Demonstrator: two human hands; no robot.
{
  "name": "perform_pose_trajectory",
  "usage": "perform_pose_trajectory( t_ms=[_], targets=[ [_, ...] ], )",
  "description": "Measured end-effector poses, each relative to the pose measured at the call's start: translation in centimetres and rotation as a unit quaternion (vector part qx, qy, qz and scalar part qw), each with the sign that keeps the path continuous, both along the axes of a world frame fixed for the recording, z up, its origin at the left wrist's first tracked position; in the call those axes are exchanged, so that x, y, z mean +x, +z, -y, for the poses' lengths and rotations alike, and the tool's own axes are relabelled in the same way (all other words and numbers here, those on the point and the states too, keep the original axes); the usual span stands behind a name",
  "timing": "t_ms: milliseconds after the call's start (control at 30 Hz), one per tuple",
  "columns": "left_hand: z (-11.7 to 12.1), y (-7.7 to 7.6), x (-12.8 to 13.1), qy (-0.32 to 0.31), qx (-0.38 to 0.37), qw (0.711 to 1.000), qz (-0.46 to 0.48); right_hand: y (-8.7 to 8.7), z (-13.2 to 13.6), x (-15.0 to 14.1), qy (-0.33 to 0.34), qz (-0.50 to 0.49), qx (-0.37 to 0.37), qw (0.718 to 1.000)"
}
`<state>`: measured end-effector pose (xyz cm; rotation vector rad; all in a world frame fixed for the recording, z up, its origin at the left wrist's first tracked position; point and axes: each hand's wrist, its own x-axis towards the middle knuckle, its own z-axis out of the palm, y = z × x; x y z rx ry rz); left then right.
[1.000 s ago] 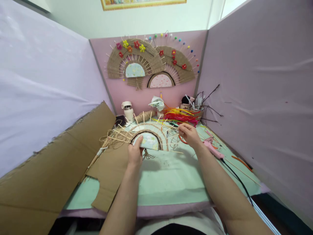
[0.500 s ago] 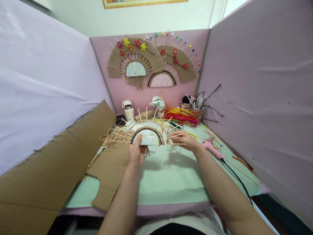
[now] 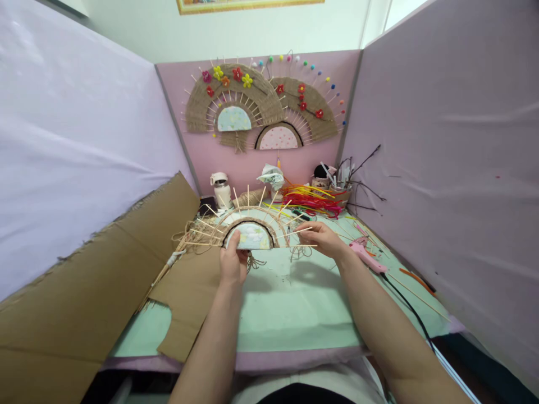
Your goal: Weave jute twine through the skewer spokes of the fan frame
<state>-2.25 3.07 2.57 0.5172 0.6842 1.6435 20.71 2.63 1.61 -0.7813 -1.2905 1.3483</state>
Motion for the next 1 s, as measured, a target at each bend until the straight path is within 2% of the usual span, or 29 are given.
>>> perform_pose_trajectory(
  t_ms=[100, 300, 567, 700, 833, 1000],
  targets=[
    [-0.05, 0.05, -0.08, 0.02, -0.002, 1.0, -0.003, 0.08, -0.08, 0.15, 0.001, -0.004, 0.011, 1.0],
    [-0.18, 0.06, -0.13, 0.071, 0.009, 0.997, -0.019, 0.13, -0.46, 0.41, -0.037, -0.014, 0.028, 0.999],
    [-0.33, -0.09, -0.18, 0.102, 0.008, 0.994, -0.044, 0.12, -0.68, 0.65, -0.141, 0.06, 0.061, 0.986],
    [-0.42, -0.05, -0.31, 0.119, 0.003, 0.992, -0.037, 0.01, -0.8, 0.7, -0.176, 0.064, 0.084, 0.979],
    [-0.42, 0.07, -0.44, 0.124, -0.007, 0.992, -0.036, 0.08, -0.67, 0.59, -0.167, 0.064, 0.085, 0.98],
    [-0.47, 0.05, -0.59, 0.114, 0.0, 0.993, -0.026, 0.25, -0.43, 0.27, -0.12, 0.037, 0.052, 0.991]
  ],
)
